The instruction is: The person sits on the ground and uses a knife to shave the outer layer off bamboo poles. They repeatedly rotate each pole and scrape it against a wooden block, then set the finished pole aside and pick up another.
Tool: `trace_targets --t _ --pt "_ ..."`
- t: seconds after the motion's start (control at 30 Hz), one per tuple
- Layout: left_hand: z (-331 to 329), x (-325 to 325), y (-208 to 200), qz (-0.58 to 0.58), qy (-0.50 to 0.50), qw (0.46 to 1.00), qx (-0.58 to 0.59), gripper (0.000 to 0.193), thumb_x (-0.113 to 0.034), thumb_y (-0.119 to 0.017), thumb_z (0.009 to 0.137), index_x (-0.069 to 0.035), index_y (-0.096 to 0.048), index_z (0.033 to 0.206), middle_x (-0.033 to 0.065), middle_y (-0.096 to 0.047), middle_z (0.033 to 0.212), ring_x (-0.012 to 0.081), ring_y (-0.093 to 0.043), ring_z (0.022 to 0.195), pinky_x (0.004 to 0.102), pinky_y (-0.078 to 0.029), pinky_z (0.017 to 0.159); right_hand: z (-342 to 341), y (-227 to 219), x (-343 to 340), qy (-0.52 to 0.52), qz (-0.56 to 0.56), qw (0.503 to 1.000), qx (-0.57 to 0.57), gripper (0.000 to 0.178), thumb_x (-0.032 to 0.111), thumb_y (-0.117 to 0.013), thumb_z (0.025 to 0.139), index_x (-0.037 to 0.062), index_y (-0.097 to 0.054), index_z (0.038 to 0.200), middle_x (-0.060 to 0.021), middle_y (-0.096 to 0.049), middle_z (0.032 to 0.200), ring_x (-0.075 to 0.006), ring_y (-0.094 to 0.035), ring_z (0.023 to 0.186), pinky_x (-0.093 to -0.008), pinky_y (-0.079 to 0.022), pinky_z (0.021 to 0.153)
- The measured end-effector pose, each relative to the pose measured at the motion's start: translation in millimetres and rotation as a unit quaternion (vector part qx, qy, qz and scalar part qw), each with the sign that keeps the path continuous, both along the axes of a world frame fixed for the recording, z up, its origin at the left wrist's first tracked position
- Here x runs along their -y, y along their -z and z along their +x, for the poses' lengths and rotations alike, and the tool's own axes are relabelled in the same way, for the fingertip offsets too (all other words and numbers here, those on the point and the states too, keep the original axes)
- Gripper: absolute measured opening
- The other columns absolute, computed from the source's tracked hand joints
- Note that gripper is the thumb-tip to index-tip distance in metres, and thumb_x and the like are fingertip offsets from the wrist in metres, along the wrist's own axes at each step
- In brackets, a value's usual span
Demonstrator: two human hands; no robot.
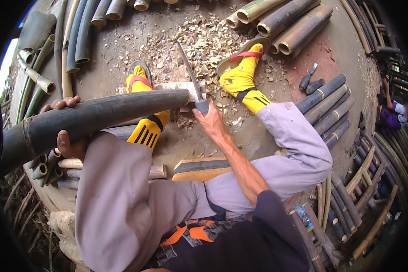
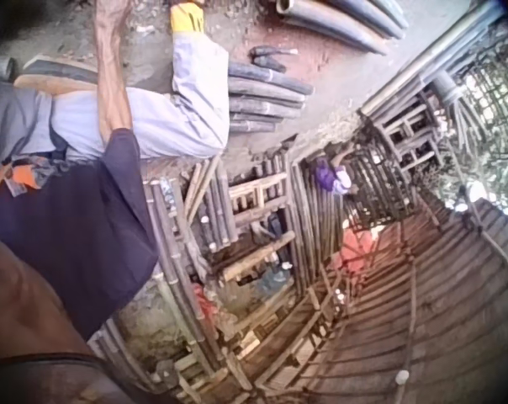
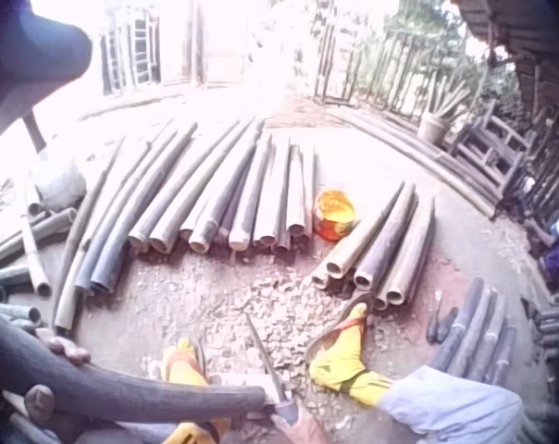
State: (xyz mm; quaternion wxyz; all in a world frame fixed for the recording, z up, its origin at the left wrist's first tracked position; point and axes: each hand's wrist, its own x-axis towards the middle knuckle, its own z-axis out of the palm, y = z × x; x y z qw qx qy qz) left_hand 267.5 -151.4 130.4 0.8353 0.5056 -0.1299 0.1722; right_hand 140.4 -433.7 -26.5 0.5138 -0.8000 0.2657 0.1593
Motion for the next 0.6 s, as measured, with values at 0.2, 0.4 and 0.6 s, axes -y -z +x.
trace_targets --t 0.2,0.4,0.6 --pt "-4.3 -24.5 5.6 -0.013 0.091 0.996 0.004 0.073 -0.028 -0.069 0.066 -0.006 -0.041 0.129 0.0138 -0.051 0.11 0.0295 -0.05 0.106 0.0468 -0.035 0.104 1.8 -62.9 -16.3 -0.027 -0.086 0.942 0.324 0.039 0.031 -0.067 0.086 -0.001 -0.053 0.103 -0.008 -0.063 0.072 -0.0197 -0.065 0.06 -0.0315 -0.05 0.048" --pt "16.0 -32.5 10.2 0.042 0.201 0.977 0.054 0.072 -0.03 -0.068 0.065 -0.005 -0.042 0.128 0.0146 -0.049 0.111 0.0299 -0.048 0.108 0.0466 -0.038 0.103 -0.7 2.0 3.1 -0.029 -0.037 0.999 -0.001 0.038 0.032 -0.069 0.085 -0.0013 -0.055 0.098 -0.0134 -0.065 0.072 -0.0233 -0.068 0.068 -0.0335 -0.052 0.056" --pt "17.7 -45.0 7.1 0.048 0.216 0.97 0.095 0.075 -0.032 -0.068 0.062 -0.002 -0.043 0.126 0.0165 -0.046 0.115 0.0324 -0.046 0.111 0.0486 -0.038 0.103 -2.9 -51.8 -20.6 -0.026 -0.036 0.958 0.284 0.038 0.032 -0.068 0.084 -0.0006 -0.054 0.097 -0.0144 -0.066 0.071 -0.0256 -0.068 0.067 -0.0329 -0.052 0.056"
